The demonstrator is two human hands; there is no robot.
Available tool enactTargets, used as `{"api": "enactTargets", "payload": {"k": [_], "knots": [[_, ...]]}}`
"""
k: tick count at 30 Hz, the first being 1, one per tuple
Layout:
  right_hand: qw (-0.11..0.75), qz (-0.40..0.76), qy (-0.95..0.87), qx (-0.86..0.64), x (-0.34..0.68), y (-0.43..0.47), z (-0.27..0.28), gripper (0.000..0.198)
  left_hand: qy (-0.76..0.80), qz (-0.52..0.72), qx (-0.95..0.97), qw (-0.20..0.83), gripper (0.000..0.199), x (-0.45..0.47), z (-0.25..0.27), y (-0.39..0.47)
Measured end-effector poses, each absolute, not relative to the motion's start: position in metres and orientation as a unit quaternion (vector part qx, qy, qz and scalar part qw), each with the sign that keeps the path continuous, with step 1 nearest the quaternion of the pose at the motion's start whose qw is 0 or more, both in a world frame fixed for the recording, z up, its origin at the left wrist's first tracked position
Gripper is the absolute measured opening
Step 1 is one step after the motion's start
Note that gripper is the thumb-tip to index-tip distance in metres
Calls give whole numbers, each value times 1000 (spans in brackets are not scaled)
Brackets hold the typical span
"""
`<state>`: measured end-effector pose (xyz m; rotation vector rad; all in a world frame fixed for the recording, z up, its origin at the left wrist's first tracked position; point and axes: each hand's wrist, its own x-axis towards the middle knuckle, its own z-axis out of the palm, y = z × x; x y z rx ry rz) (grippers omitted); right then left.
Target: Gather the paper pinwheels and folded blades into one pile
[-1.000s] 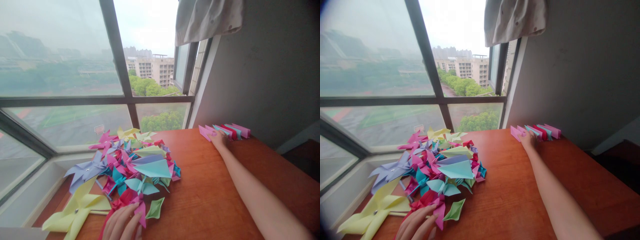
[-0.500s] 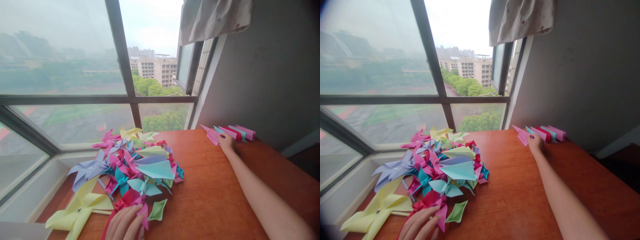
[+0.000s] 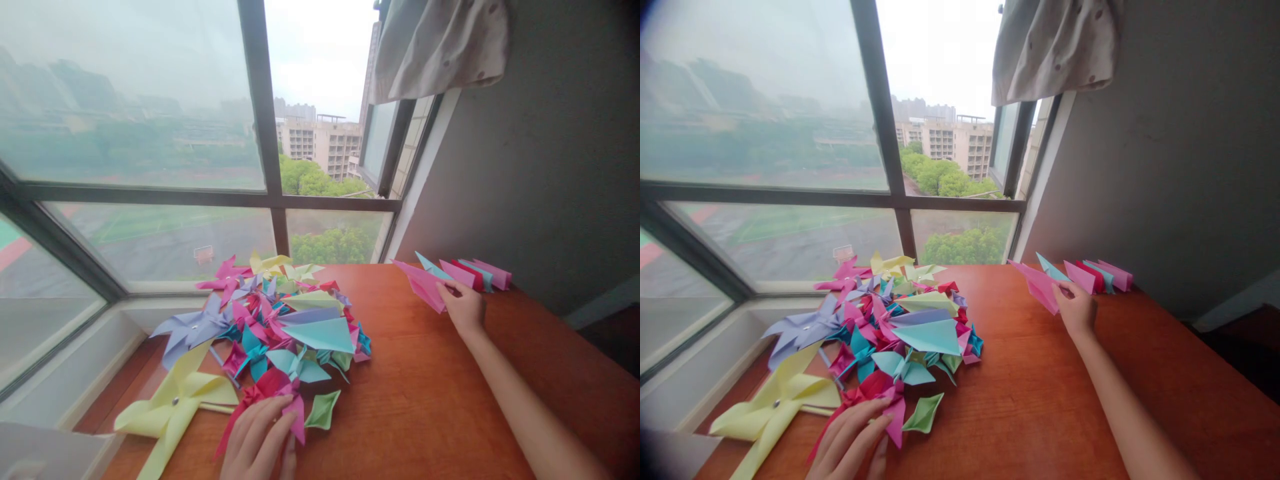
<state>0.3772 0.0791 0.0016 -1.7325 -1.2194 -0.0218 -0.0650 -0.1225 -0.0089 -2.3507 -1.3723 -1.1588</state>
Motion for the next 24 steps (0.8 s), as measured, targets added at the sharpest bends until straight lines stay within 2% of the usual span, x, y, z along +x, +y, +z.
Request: {"api": "enactTargets", "payload": {"k": [10,13,15,19,24], "knots": [[561,155,-638,-504,202,73,84,26,-500,-406,-762,68,33,-59,3,-127],[511,276,-671,-460,147,83,96,31,-507,-413,-754,65,31,-59,2,-126],[485,311,-688,-441,119,88,98,33,-512,-419,-748,62,30,-59,1,-126],[458,343,-702,-423,94,94,92,32,-522,-422,-739,59,31,-60,1,-127],[441,364,-697,-432,121,100,78,32,-518,-433,-735,63,30,-61,3,-127]]}}
